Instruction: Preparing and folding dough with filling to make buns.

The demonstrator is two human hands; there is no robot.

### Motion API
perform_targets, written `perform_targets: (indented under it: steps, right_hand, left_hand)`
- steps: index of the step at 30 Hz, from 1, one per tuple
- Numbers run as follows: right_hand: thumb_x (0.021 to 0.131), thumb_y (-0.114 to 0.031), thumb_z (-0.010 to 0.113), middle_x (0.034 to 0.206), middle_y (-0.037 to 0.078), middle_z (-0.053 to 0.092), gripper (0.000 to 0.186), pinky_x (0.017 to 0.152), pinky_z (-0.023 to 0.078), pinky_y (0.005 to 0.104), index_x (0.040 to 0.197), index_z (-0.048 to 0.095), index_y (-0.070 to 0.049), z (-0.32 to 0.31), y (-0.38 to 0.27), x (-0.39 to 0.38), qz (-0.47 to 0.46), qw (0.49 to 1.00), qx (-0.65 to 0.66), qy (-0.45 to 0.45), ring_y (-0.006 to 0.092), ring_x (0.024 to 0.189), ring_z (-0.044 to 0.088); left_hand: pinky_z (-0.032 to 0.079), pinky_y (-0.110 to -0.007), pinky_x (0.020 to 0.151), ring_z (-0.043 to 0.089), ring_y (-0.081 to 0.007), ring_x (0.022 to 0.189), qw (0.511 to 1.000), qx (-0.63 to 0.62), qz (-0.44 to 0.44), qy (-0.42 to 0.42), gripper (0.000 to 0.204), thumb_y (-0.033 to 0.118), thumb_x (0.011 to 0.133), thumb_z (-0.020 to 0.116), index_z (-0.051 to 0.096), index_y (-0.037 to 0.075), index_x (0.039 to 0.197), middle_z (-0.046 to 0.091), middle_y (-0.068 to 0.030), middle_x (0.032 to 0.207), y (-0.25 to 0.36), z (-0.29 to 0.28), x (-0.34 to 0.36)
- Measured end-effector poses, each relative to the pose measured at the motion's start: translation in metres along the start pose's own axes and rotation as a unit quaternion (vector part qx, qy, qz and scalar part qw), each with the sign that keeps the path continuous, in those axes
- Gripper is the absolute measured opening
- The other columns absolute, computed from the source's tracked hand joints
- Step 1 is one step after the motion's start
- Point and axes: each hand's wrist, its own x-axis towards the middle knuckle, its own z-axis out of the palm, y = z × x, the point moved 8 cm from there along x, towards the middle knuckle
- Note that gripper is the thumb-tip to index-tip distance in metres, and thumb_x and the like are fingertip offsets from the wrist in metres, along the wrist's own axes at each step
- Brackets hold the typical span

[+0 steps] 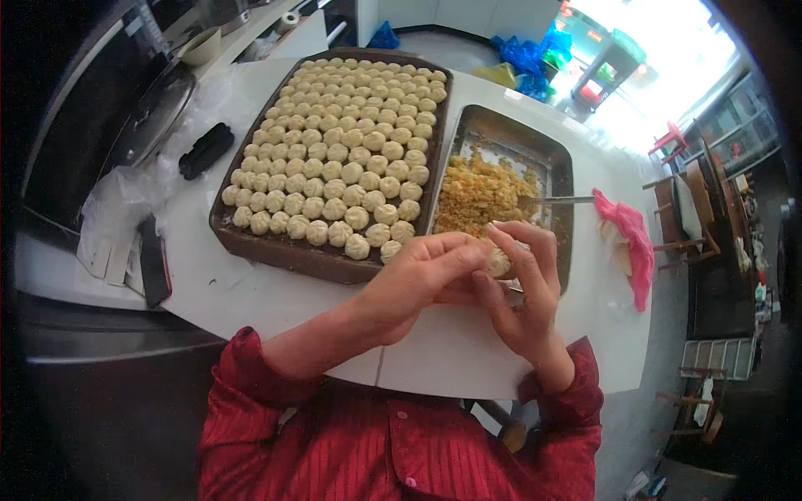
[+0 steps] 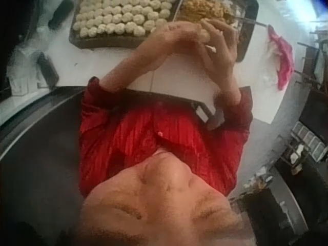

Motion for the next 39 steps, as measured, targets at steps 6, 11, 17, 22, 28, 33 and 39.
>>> perform_targets:
  steps: [6,11,17,22,28,33,39]
  right_hand:
    - [0.071,-0.006,0.075,0.116,0.018,0.057,0.053,0.087,0.046,0.044,0.121,0.061,0.001,0.0011,0.0008,0.003,-0.02,0.997,0.06,-0.039,0.0361,0.101,0.055]
    - [0.071,-0.009,0.076,0.115,0.017,0.057,0.054,0.088,0.045,0.0463,0.122,0.06,0.0,-0.0012,-0.0017,0.0012,-0.009,0.999,0.029,-0.011,0.0353,0.101,0.055]
    - [0.072,-0.009,0.076,0.114,0.016,0.057,0.053,0.088,0.044,0.0476,0.122,0.06,0.0,0.0001,-0.0028,-0.0006,-0.042,0.999,-0.033,0.008,0.035,0.1,0.056]
    - [0.074,-0.01,0.076,0.113,0.016,0.058,0.052,0.088,0.046,0.0457,0.122,0.06,0.0,-0.0032,-0.0025,0.0041,-0.041,0.998,0.041,-0.034,0.0352,0.1,0.057]
    - [0.073,-0.01,0.078,0.112,0.017,0.059,0.051,0.082,0.047,0.0438,0.12,0.061,0.0,-0.0045,-0.0032,0.0047,-0.039,0.997,0.068,-0.023,0.0348,0.098,0.057]
    - [0.074,-0.007,0.076,0.11,0.016,0.059,0.048,0.084,0.048,0.0438,0.119,0.062,0.0,-0.0014,-0.0013,0.0014,-0.052,0.998,0.039,-0.007,0.0342,0.099,0.058]
    - [0.078,-0.007,0.074,0.11,0.017,0.059,0.042,0.084,0.048,0.0425,0.118,0.064,0.0,-0.0045,-0.0009,0.0056,-0.028,0.988,0.135,-0.066,0.0342,0.098,0.058]
  left_hand:
    - [0.056,-0.029,0.085,0.065,-0.0102,0.089,0.999,0.03,0.009,-0.01,0.023,0.021,0.097,0.063,0.064,0.001,0.11,0.066,-0.0036,0.1,0.0063,0.0001,-0.0009]
    - [0.056,-0.029,0.084,0.065,-0.0104,0.091,0.997,0.063,0.003,0.038,0.02,0.017,0.096,0.063,0.064,0.002,0.109,0.066,-0.0037,0.101,0.0049,-0.0023,-0.0003]
    - [0.056,-0.028,0.082,0.065,-0.0101,0.089,0.998,0.05,0.033,0.036,0.022,0.018,0.097,0.063,0.061,0.002,0.112,0.065,-0.0037,0.101,0.0047,-0.0014,0.0008]
    - [0.057,-0.028,0.083,0.066,-0.0106,0.088,0.998,0.066,0.003,0.006,0.023,0.019,0.098,0.062,0.061,0.002,0.112,0.065,-0.0041,0.101,0.008,-0.0002,-0.0013]
    - [0.057,-0.029,0.084,0.066,-0.0105,0.088,0.998,0.067,0.0,0.001,0.022,0.02,0.099,0.061,0.062,0.002,0.11,0.065,-0.0036,0.101,0.0063,0.0022,-0.0006]
    - [0.057,-0.029,0.084,0.066,-0.0104,0.088,0.998,0.048,0.03,0.009,0.021,0.02,0.099,0.06,0.061,0.003,0.111,0.065,-0.0034,0.102,0.0048,-0.0016,0.0016]
    - [0.057,-0.028,0.083,0.066,-0.0109,0.089,0.998,0.061,-0.012,-0.007,0.023,0.021,0.099,0.061,0.06,0.002,0.112,0.065,-0.0033,0.1,0.0057,0.0054,-0.0022]
